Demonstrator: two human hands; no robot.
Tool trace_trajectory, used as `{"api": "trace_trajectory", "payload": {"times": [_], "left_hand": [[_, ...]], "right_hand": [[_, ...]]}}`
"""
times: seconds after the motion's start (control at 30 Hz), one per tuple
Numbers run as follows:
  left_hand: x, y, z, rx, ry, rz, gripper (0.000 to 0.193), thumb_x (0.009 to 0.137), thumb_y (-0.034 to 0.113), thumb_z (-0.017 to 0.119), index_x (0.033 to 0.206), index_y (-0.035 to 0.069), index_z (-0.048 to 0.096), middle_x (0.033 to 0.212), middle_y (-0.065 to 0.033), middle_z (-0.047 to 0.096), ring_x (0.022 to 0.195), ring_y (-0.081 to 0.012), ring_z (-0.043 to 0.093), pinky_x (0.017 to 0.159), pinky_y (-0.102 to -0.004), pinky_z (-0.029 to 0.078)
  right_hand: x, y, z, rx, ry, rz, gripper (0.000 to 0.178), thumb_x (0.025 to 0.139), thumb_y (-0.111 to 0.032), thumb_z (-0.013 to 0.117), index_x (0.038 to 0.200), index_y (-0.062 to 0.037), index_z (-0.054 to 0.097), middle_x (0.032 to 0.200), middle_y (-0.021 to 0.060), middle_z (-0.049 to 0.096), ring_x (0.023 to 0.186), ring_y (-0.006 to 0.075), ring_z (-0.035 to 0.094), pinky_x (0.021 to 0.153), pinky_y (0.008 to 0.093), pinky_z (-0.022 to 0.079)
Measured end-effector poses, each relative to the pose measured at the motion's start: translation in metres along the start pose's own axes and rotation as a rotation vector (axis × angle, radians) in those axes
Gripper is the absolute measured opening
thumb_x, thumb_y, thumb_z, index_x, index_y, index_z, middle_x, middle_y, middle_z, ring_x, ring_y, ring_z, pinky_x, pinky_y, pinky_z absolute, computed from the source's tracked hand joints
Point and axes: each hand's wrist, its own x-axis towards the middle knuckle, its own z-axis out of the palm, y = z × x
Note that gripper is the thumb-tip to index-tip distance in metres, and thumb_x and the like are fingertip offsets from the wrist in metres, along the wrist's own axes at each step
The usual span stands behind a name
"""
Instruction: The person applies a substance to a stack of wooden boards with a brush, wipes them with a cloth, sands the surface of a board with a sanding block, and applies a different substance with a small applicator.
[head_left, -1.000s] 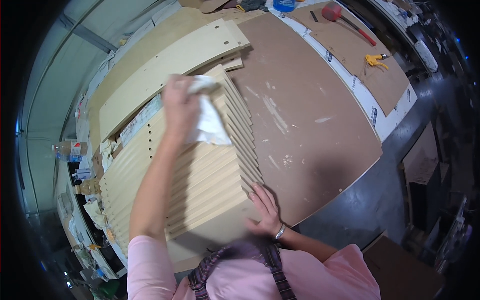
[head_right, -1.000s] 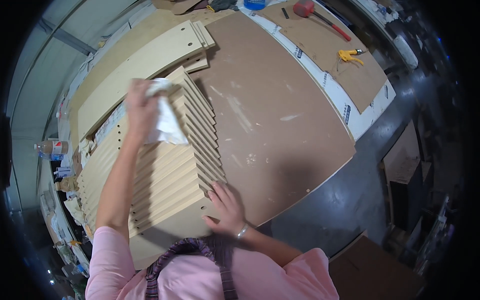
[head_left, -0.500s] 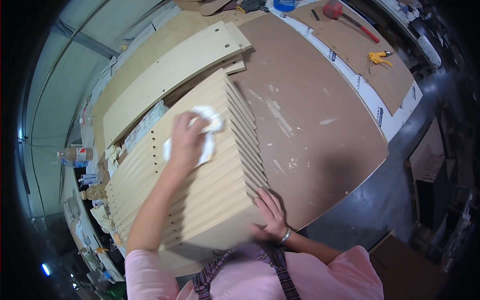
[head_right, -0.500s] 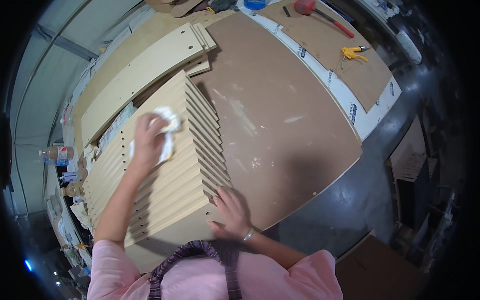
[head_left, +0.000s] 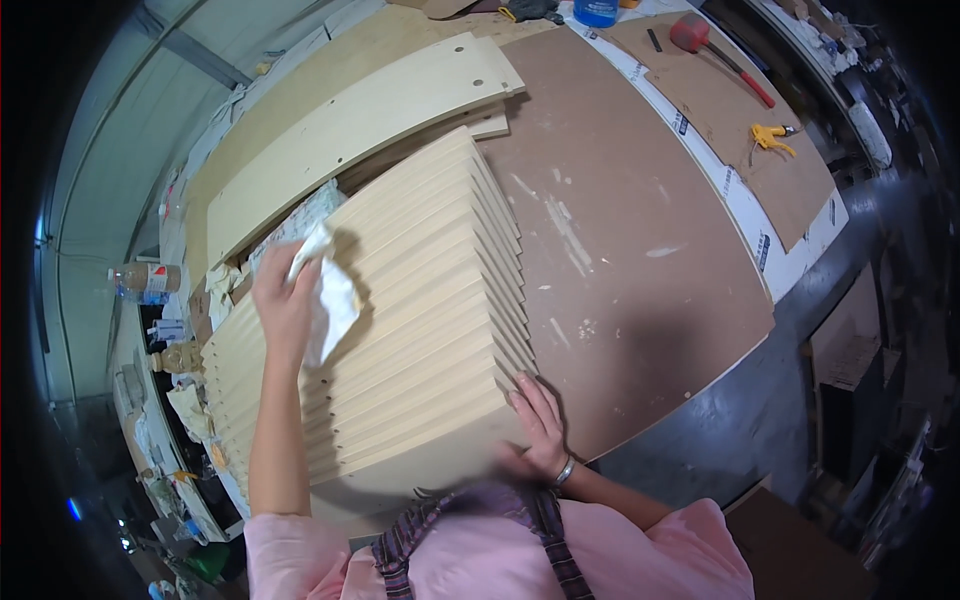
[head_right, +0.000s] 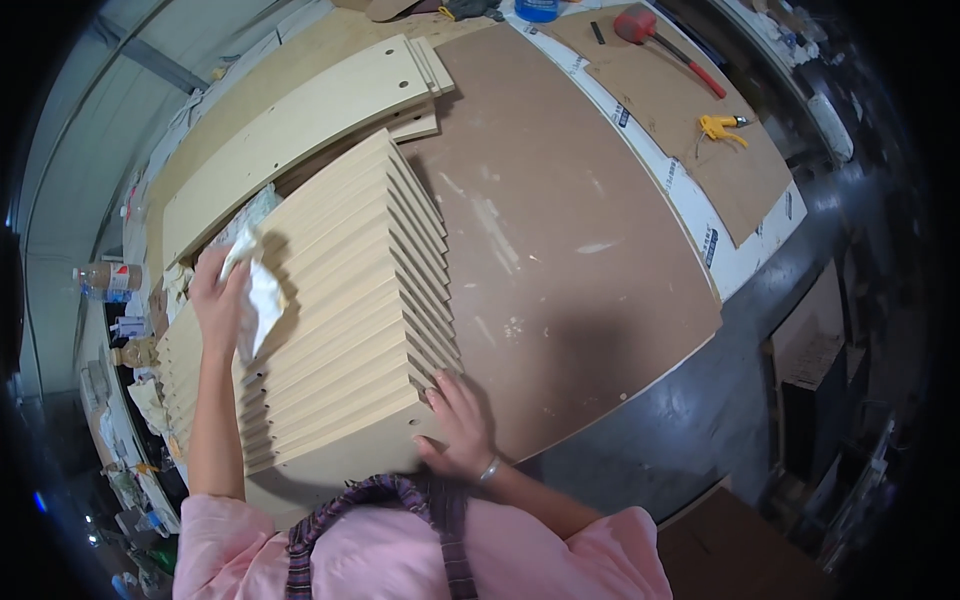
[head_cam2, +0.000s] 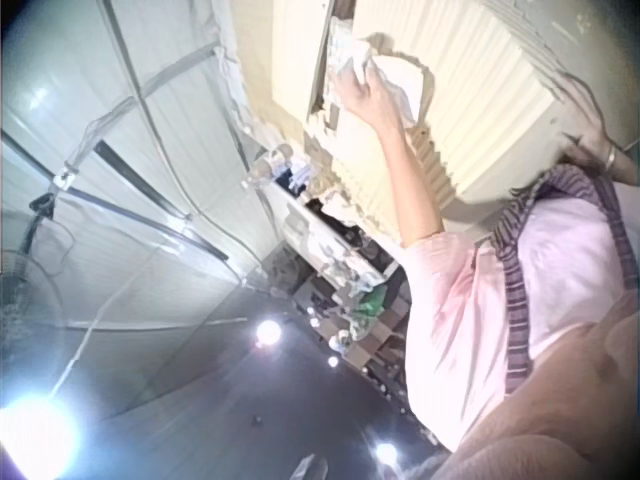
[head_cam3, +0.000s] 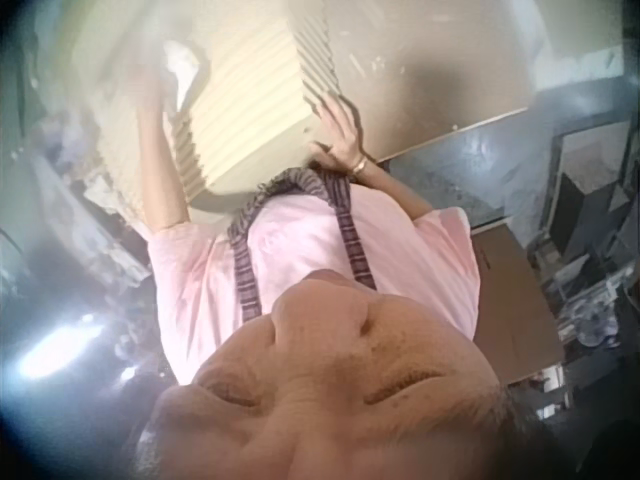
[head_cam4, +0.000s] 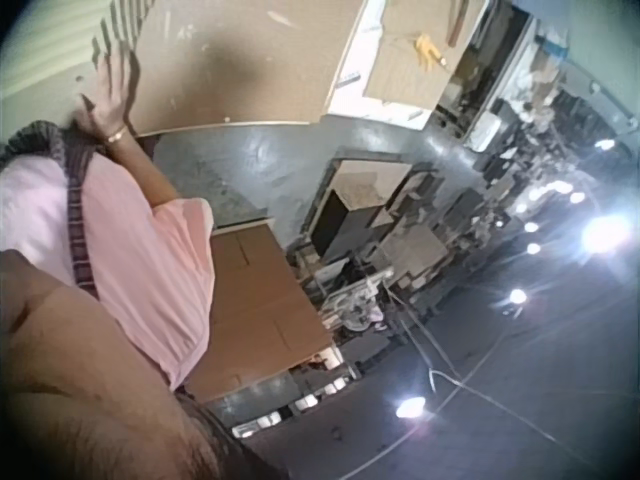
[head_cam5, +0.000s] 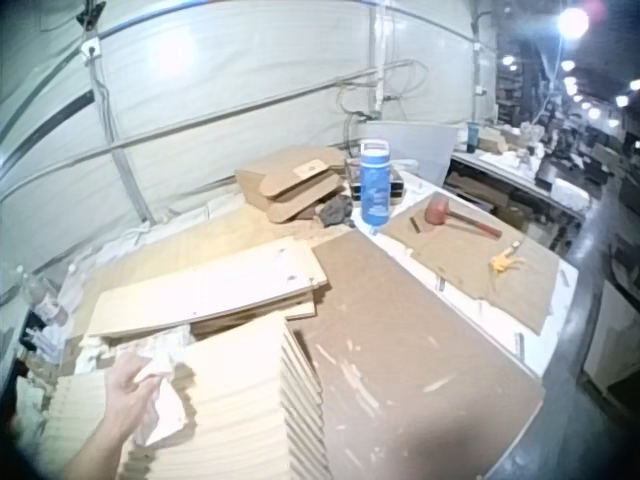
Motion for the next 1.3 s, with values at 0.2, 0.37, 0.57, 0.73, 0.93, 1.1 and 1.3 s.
{"api": "trace_trajectory", "payload": {"times": [0.2, 0.37, 0.57, 0.73, 0.93, 1.1, 1.3], "left_hand": [[-0.099, -0.006, -0.063, 0.212, 0.041, -0.184, 0.040, 0.085, 0.001, 0.062, 0.125, 0.000, 0.062, 0.122, -0.0106, 0.062, 0.106, -0.0220, 0.059, 0.094, -0.0324, 0.046], [-0.187, -0.011, -0.111, 0.193, 0.297, -0.273, 0.046, 0.088, 0.000, 0.058, 0.134, 0.002, 0.056, 0.133, -0.0118, 0.059, 0.120, -0.0228, 0.056, 0.103, -0.0354, 0.043], [-0.288, -0.070, -0.179, 0.089, 0.535, -0.408, 0.020, 0.091, 0.005, 0.064, 0.109, -0.003, 0.068, 0.103, -0.0106, 0.070, 0.091, -0.0164, 0.065, 0.083, -0.0291, 0.052], [-0.347, -0.144, -0.256, -0.124, 0.854, -0.522, 0.013, 0.092, 0.006, 0.065, 0.099, -0.004, 0.069, 0.086, -0.0032, 0.068, 0.075, -0.0080, 0.063, 0.069, -0.0228, 0.050], [-0.458, -0.291, -0.341, 0.099, 1.060, -0.786, 0.014, 0.086, 0.003, 0.067, 0.098, 0.002, 0.071, 0.078, -0.0080, 0.071, 0.068, -0.0149, 0.066, 0.064, -0.0271, 0.051], [-0.449, -0.351, -0.351, 0.579, 0.817, -1.050, 0.013, 0.085, 0.017, 0.069, 0.094, 0.008, 0.072, 0.087, -0.0097, 0.072, 0.080, -0.0288, 0.069, 0.070, -0.0412, 0.053], [-0.427, -0.374, -0.371, 0.809, 0.503, -1.126, 0.015, 0.086, 0.022, 0.066, 0.091, 0.009, 0.072, 0.095, -0.0108, 0.069, 0.094, -0.0339, 0.064, 0.079, -0.0465, 0.053]], "right_hand": [[0.005, -0.004, -0.006, -0.016, -0.069, 0.010, 0.066, 0.080, -0.024, 0.067, 0.134, 0.0081, 0.048, 0.143, 0.0318, 0.044, 0.126, 0.0478, 0.047, 0.107, 0.0532, 0.038], [-0.005, 0.009, 0.005, -0.046, -0.040, -0.065, 0.071, 0.080, -0.022, 0.064, 0.140, 0.0076, 0.042, 0.147, 0.0313, 0.038, 0.132, 0.0463, 0.042, 0.109, 0.0528, 0.034], [-0.014, -0.001, 0.021, -0.153, -0.054, 0.042, 0.074, 0.081, -0.022, 0.054, 0.146, 0.0080, 0.033, 0.149, 0.0271, 0.037, 0.140, 0.0422, 0.032, 0.117, 0.0487, 0.023], [-0.032, 0.018, 0.027, 0.245, 0.101, 0.189, 0.070, 0.089, -0.017, 0.056, 0.149, 0.0051, 0.029, 0.152, 0.0200, 0.035, 0.141, 0.0297, 0.032, 0.118, 0.0433, 0.022], [-0.027, -0.003, 0.009, -0.132, 0.073, 0.211, 0.058, 0.099, -0.017, 0.054, 0.148, 0.0035, 0.031, 0.150, 0.0186, 0.036, 0.137, 0.0289, 0.035, 0.116, 0.0425, 0.024], [-0.043, -0.040, 0.024, -0.390, 0.140, 0.172, 0.049, 0.097, -0.015, 0.055, 0.140, 0.0050, 0.041, 0.142, 0.0194, 0.041, 0.132, 0.0316, 0.040, 0.113, 0.0435, 0.028], [-0.050, -0.081, 0.054, -0.536, 0.096, 0.140, 0.047, 0.090, -0.009, 0.058, 0.133, 0.0086, 0.047, 0.139, 0.0207, 0.043, 0.131, 0.0340, 0.041, 0.112, 0.0426, 0.030]]}}
